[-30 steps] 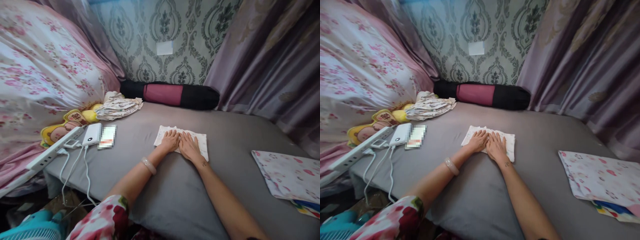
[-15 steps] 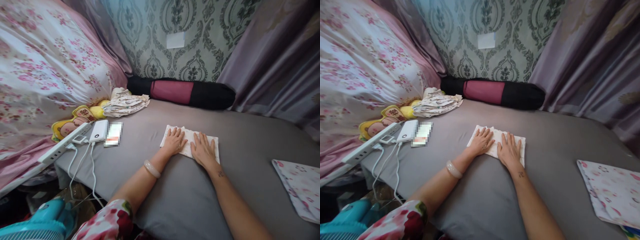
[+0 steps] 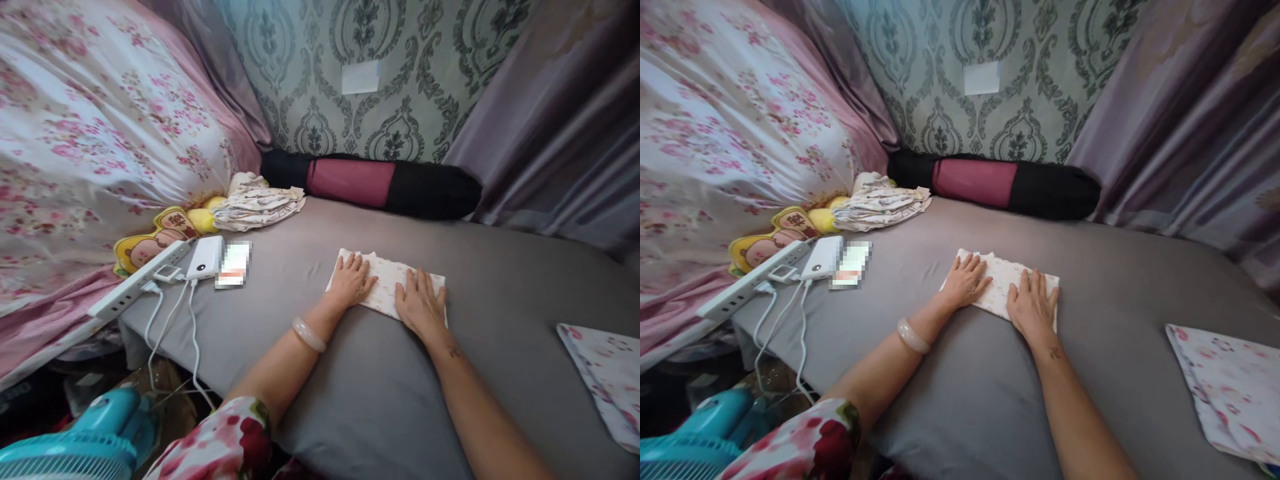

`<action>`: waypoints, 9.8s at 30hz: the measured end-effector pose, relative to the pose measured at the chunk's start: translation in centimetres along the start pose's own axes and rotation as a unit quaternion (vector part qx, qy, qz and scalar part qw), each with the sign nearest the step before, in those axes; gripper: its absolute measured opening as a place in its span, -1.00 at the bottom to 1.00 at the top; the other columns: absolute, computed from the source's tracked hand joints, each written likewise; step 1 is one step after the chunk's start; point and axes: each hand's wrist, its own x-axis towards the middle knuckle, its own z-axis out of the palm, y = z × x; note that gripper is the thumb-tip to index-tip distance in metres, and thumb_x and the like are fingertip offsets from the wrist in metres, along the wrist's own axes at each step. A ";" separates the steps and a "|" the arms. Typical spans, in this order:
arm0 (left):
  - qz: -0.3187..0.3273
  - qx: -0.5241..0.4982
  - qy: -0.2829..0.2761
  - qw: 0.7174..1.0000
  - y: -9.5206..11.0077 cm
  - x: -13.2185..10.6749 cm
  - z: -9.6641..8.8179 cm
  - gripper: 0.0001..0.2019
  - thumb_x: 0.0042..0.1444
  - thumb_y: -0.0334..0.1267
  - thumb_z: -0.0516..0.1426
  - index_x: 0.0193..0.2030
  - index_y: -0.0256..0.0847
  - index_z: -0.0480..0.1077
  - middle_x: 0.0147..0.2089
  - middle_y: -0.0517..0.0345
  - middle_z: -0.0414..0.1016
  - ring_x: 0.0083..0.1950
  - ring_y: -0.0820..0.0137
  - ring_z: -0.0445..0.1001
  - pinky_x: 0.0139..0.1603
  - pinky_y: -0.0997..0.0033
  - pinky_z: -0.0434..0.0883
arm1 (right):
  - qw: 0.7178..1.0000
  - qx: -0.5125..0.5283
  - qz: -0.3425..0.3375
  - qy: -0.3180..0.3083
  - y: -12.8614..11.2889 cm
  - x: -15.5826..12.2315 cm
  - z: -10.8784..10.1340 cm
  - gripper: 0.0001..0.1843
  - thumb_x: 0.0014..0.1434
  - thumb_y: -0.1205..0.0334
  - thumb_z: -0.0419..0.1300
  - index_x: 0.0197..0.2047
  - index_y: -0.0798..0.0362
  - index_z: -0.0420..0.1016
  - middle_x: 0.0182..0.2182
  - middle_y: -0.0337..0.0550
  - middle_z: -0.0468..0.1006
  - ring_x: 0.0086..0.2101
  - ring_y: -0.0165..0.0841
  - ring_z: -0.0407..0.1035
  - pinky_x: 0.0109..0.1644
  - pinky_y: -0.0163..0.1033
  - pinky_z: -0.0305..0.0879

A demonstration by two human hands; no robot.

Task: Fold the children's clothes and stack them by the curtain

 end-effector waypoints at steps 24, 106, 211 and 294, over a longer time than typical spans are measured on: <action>-0.082 -0.043 -0.068 0.993 -2.2 0.2 -0.2 -0.36 0.35 0.03 -0.25 0.37 -0.44 0.06 0.44 -0.20 -0.01 0.46 0.13 -0.07 0.39 0.14 0.02 | 0.995 0.022 0.098 -0.019 2.4 0.5 0.9 -0.21 0.33 -0.01 -0.28 0.34 0.56 -0.02 0.32 0.42 0.03 0.30 0.04 -0.05 0.32 0.02 -0.08; -0.355 -0.402 0.158 0.829 -5.2 2.1 -1.3 -0.62 0.22 -0.43 -0.15 0.08 -0.36 0.33 0.05 -0.14 0.50 0.12 0.31 0.45 0.19 0.32 0.34 | 0.984 0.083 -0.138 -0.071 -11.9 3.1 0.3 -0.36 0.37 0.04 -0.31 0.42 0.12 -0.02 0.40 -0.01 -0.04 0.35 -0.10 -0.19 0.35 0.18 -0.27; -0.014 -0.122 -0.018 0.992 -1.5 1.1 1.8 -0.58 0.30 -0.08 -0.05 0.22 -0.18 0.26 0.36 -0.17 0.18 0.41 0.07 0.08 0.37 -0.10 -0.05 | 0.992 0.054 0.112 -0.024 0.3 0.8 0.1 -0.28 0.36 0.02 -0.23 0.36 0.43 0.03 0.36 0.29 0.00 0.34 0.00 -0.16 0.34 0.16 -0.24; 0.145 -0.123 -0.118 0.975 -6.5 -3.1 -5.3 -0.72 0.08 -0.37 0.00 -0.15 -0.13 0.49 -0.10 0.11 0.58 -0.01 0.27 0.48 0.30 0.01 0.02 | 0.967 0.131 -0.206 -0.076 7.1 -4.7 -5.7 -0.69 0.02 0.48 0.01 -0.21 0.04 0.45 -0.12 -0.10 0.53 -0.07 -0.28 0.34 0.01 -0.22 0.11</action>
